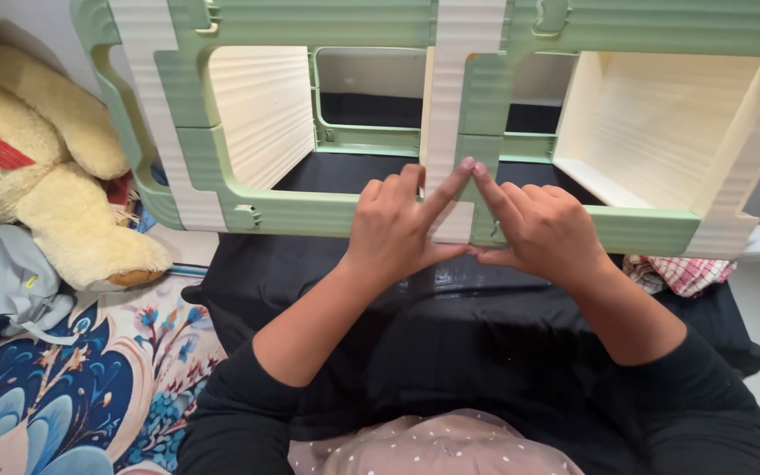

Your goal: The person disassembles a small green and white plastic rolling cart on a black-covered table. They remove the side frames, detach the caster wheels from the bottom tray, and place the components into the tray. The person does not reassemble the cart within the clip.

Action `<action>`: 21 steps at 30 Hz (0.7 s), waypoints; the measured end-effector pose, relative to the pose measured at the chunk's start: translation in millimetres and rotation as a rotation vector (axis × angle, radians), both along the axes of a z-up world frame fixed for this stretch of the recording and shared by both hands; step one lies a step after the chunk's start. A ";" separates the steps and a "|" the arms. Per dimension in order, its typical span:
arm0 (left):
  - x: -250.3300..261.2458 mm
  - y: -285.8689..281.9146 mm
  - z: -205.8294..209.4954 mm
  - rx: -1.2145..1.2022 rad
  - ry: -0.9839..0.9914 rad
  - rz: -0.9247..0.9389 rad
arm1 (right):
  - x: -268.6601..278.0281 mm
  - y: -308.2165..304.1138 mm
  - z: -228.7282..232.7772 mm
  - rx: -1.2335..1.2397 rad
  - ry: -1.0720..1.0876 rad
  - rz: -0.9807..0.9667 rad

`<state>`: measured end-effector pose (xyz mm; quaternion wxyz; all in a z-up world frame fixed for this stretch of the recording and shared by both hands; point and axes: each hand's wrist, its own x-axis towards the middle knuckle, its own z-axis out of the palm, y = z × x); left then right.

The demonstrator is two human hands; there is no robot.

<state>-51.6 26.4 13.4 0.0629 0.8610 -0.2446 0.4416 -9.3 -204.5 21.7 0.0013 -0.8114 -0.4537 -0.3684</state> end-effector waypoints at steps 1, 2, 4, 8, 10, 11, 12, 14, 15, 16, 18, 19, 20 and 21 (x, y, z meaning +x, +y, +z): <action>3.6 1.7 1.1 0.013 -0.003 -0.007 | 1.1 -0.2 1.5 0.003 0.008 0.003; 5.6 2.6 1.4 0.025 -0.002 -0.017 | 0.7 -1.7 2.3 0.005 0.021 0.004; 7.5 4.7 1.8 0.051 -0.001 -0.015 | -1.3 -5.7 3.4 0.013 0.028 0.010; 8.2 8.9 10.0 0.057 0.001 -0.010 | -1.1 -9.2 12.6 0.028 -0.020 -0.002; 7.1 8.5 12.2 0.054 0.007 -0.012 | -1.6 -8.6 14.1 0.037 -0.031 -0.012; 7.7 8.6 12.4 0.064 0.007 -0.004 | -0.5 -8.2 13.6 0.046 -0.030 -0.010; 8.0 9.7 12.8 0.076 0.002 0.005 | 0.0 -7.4 13.2 0.058 -0.033 -0.007; 5.7 10.7 12.1 0.069 0.019 -0.003 | -1.2 -7.4 12.1 0.036 -0.015 -0.004; 5.1 10.9 11.7 0.066 0.023 -0.007 | -1.3 -7.9 11.7 0.026 -0.010 -0.002; 3.7 10.7 9.9 0.059 0.033 -0.008 | -2.5 -9.2 10.1 0.030 -0.004 0.002; 0.6 10.2 3.8 0.042 0.054 -0.010 | -5.8 -11.6 4.5 0.036 0.012 0.009; -1.5 10.5 -0.1 0.044 0.034 -0.006 | -7.3 -12.1 0.7 0.043 0.006 0.019; -3.8 11.0 -4.4 0.047 0.013 -0.002 | -8.7 -12.0 -3.7 0.050 -0.001 0.029; -6.3 11.5 -9.1 0.049 -0.009 0.001 | -10.0 -11.9 -8.6 0.057 -0.007 0.039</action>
